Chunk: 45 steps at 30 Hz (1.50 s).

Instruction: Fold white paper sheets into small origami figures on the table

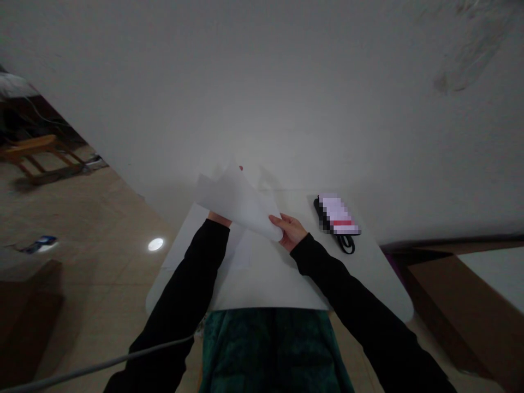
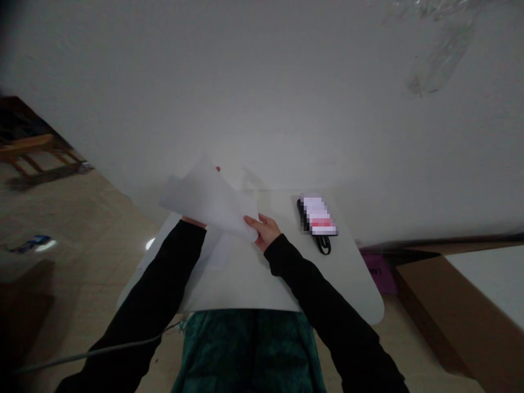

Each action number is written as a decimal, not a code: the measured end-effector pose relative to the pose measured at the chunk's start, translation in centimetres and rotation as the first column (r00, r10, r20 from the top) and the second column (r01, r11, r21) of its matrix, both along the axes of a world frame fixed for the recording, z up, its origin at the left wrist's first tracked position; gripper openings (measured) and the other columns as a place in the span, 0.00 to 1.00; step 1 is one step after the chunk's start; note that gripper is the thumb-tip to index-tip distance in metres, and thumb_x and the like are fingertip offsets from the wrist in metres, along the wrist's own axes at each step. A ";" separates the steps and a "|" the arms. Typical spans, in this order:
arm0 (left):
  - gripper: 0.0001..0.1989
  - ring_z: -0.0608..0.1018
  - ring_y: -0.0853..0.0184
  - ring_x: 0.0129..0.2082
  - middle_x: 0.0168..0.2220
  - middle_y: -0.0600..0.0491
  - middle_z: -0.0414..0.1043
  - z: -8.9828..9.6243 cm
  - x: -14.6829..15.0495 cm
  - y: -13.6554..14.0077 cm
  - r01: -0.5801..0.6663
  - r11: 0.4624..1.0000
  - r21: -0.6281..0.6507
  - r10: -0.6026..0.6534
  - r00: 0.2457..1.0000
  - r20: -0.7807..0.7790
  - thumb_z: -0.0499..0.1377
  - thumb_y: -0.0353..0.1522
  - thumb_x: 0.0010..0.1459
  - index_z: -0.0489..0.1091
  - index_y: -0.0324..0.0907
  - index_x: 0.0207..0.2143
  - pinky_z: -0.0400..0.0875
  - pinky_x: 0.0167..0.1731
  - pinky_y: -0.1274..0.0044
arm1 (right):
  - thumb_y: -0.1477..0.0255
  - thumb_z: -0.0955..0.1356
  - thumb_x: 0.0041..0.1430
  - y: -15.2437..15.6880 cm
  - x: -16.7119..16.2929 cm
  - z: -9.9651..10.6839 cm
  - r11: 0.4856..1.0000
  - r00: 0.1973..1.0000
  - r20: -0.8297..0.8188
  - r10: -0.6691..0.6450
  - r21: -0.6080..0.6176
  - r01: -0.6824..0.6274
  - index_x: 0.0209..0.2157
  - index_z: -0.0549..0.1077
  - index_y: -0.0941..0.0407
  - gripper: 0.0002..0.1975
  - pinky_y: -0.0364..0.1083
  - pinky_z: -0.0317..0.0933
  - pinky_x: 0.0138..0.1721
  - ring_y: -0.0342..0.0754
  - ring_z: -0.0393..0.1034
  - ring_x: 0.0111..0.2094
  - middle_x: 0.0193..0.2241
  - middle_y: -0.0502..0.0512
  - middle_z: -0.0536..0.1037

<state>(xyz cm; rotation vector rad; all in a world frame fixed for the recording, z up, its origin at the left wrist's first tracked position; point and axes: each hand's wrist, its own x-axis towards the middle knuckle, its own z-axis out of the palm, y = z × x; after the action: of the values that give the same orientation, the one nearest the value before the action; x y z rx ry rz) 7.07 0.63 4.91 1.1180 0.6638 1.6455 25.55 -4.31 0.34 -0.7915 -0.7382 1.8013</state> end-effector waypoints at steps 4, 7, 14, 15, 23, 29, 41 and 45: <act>0.16 0.75 0.60 0.46 0.43 0.49 0.74 -0.3 0.1 -0.3 0.056 0.997 -0.060 -0.052 0.996 0.069 0.57 0.44 0.54 0.71 0.43 0.38 0.71 0.46 0.68 | 0.71 0.77 0.38 0.4 0.3 -0.4 0.997 0.997 0.054 -0.059 -0.054 0.062 0.49 0.67 0.55 0.33 0.48 0.71 0.32 0.48 0.75 0.31 0.34 0.53 0.80; 0.12 0.77 0.62 0.37 0.33 0.52 0.74 -1.1 0.3 0.1 -0.018 0.993 -0.117 0.031 0.994 0.104 0.59 0.43 0.50 0.70 0.44 0.30 0.73 0.38 0.70 | 0.71 0.76 0.40 0.7 0.3 -0.5 0.994 0.993 0.091 -0.078 -0.075 0.085 0.56 0.60 0.51 0.40 0.48 0.70 0.31 0.48 0.74 0.30 0.33 0.51 0.79; 0.04 0.64 0.73 0.20 0.17 0.59 0.62 -1.1 0.1 0.6 -0.423 0.902 0.084 0.429 0.900 -0.074 0.57 0.27 0.43 0.67 0.41 0.18 0.60 0.23 0.80 | 0.51 0.66 0.52 -0.2 0.1 0.6 0.922 0.913 0.312 -0.265 0.358 0.145 0.50 0.69 0.51 0.27 0.53 0.67 0.45 0.54 0.64 0.54 0.54 0.58 0.68; 0.03 0.64 0.73 0.21 0.18 0.59 0.63 -0.9 0.1 0.4 -0.464 0.879 0.108 0.474 0.874 -0.104 0.56 0.26 0.43 0.68 0.41 0.19 0.59 0.23 0.80 | 0.52 0.67 0.52 -0.6 0.0 0.9 0.877 0.906 0.304 -0.293 0.464 0.128 0.52 0.67 0.50 0.28 0.53 0.65 0.48 0.54 0.63 0.54 0.54 0.58 0.69; 0.04 0.65 0.72 0.24 0.22 0.58 0.63 -0.7 1.4 -0.6 -0.384 0.899 0.209 0.429 0.869 -0.246 0.58 0.26 0.46 0.65 0.42 0.24 0.59 0.26 0.80 | 0.58 0.69 0.53 -1.1 0.1 1.4 0.812 0.864 0.308 -0.398 0.556 0.176 0.43 0.69 0.52 0.18 0.47 0.67 0.39 0.47 0.72 0.33 0.34 0.52 0.78; 0.20 0.69 0.60 0.46 0.49 0.47 0.65 -1.1 2.0 -1.5 -0.509 0.756 0.412 0.646 0.685 -0.337 0.62 0.32 0.48 0.65 0.44 0.46 0.64 0.44 0.71 | 0.55 0.59 0.62 0.3 2.7 1.5 0.586 0.527 0.406 -0.747 0.776 0.233 0.35 0.73 0.54 0.19 0.46 0.62 0.35 0.47 0.68 0.29 0.25 0.52 0.73; 0.12 0.70 0.52 0.52 0.38 0.52 0.76 -3.5 5.2 -5.6 -0.039 0.903 0.427 0.358 0.618 -0.700 0.68 0.36 0.47 0.74 0.55 0.36 0.37 0.61 0.54 | 0.71 0.58 0.66 1.0 3.8 1.9 0.336 0.252 0.387 -0.887 0.915 -0.221 0.44 0.74 0.52 0.15 0.56 0.54 0.55 0.51 0.71 0.49 0.44 0.57 0.78; 0.14 0.64 0.53 0.60 0.45 0.53 0.75 -1.4 5.9 -5.7 -0.049 0.877 0.479 0.401 0.624 -0.671 0.61 0.32 0.55 0.73 0.53 0.45 0.25 0.62 0.53 | 0.72 0.58 0.66 0.7 2.6 1.1 0.313 0.263 0.415 -0.871 0.881 -0.355 0.41 0.75 0.51 0.15 0.57 0.53 0.56 0.51 0.69 0.51 0.44 0.56 0.79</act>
<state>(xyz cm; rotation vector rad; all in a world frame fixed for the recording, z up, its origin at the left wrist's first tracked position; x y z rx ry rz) 13.01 -5.07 3.50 2.1902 1.0470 1.5231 28.15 -3.57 1.43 -1.0055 -1.9426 -0.0702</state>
